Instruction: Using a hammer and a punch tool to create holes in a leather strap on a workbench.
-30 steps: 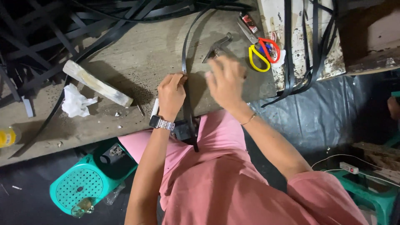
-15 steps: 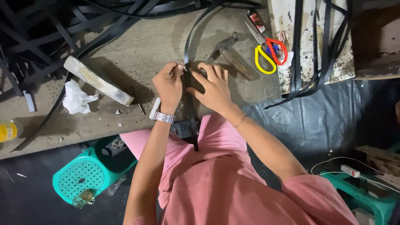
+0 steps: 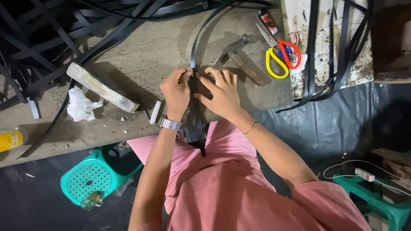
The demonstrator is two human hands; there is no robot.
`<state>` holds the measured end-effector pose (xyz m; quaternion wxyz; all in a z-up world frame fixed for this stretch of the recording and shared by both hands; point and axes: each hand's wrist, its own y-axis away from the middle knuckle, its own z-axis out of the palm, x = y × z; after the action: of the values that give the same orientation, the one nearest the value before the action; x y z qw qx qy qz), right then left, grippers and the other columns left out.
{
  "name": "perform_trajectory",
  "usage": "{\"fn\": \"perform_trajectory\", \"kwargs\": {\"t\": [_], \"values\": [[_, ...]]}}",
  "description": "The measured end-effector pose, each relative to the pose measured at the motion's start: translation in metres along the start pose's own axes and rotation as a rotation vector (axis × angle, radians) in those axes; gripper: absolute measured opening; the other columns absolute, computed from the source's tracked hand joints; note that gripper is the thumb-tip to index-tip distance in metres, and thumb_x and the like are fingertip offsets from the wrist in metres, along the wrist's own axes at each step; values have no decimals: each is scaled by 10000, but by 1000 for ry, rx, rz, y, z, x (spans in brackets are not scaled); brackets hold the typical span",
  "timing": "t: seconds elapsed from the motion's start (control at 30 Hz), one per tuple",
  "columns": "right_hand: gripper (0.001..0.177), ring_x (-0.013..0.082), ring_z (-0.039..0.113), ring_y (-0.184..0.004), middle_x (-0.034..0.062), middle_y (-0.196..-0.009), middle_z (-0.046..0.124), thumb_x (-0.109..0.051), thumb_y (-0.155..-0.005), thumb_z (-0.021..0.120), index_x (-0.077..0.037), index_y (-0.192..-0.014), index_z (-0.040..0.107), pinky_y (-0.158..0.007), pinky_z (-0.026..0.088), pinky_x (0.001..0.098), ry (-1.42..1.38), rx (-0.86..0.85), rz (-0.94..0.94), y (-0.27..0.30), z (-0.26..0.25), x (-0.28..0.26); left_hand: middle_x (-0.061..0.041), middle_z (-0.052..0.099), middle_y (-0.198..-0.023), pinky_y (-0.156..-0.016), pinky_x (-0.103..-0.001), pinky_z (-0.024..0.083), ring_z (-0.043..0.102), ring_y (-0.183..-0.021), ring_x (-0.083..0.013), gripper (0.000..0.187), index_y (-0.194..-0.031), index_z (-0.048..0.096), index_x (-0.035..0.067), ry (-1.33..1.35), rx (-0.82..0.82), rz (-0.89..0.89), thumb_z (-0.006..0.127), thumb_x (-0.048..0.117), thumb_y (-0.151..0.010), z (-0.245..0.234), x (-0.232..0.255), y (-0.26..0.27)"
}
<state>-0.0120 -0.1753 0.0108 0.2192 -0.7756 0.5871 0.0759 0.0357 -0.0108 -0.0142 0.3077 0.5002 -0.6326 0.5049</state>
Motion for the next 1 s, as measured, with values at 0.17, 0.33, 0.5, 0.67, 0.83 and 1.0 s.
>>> {"fn": "perform_trajectory", "kwargs": {"t": [0.17, 0.33, 0.5, 0.67, 0.83, 1.0], "values": [[474, 271, 434, -1184, 40, -1289, 477, -481, -940, 732, -190, -1307, 659, -941, 349, 485, 18, 9, -23, 1, 5, 2, -139, 763, -835, -657, -366, 610, 760, -781, -306, 136, -992, 762, 16, -24, -7, 31, 696, -98, -956, -1, 1, 0], [454, 340, 415, -1216, 95, -1338, 484, -323, -951, 735, -139, -1355, 640, -960, 339, 605, -73, 50, 56, 0, -3, 9, -126, 765, -837, -691, -361, 613, 761, -804, -291, 149, -959, 762, 11, -82, -16, 71, 723, -127, -918, 5, -15, 5], [356, 306, 577, -955, 105, -1048, 548, -357, -1018, 703, -52, -1203, 692, -825, 403, 487, 580, 46, 248, 7, -46, 53, -66, 730, -871, -772, -317, 616, 754, -858, -268, 167, -982, 755, 30, -233, -138, 188, 707, -117, -921, 1, -23, 7], [351, 352, 624, -650, 148, -835, 588, -373, -1087, 589, -25, -1082, 640, -563, 450, 446, 107, 83, 287, 0, -62, 52, -66, 696, -889, -771, -306, 611, 739, -879, -267, 159, -1013, 738, 37, -249, -165, 243, 673, -94, -949, -1, -29, 9], [333, 324, 594, -610, 143, -674, 520, -357, -1086, 508, -45, -1015, 597, -616, 492, 364, -272, 251, 118, -6, -96, -4, -54, 651, -821, -741, -316, 600, 712, -801, -256, 185, -976, 695, 84, -373, -168, 351, 655, -92, -934, 1, -33, 9], [393, 365, 700, -599, 143, -664, 654, -433, -1087, 542, -56, -1140, 640, -509, 512, 443, -176, 68, 74, -15, -94, -18, -87, 671, -808, -753, -316, 583, 705, -809, -276, 182, -974, 674, 68, -302, -177, 337, 634, -106, -939, -7, -14, 4]]}}
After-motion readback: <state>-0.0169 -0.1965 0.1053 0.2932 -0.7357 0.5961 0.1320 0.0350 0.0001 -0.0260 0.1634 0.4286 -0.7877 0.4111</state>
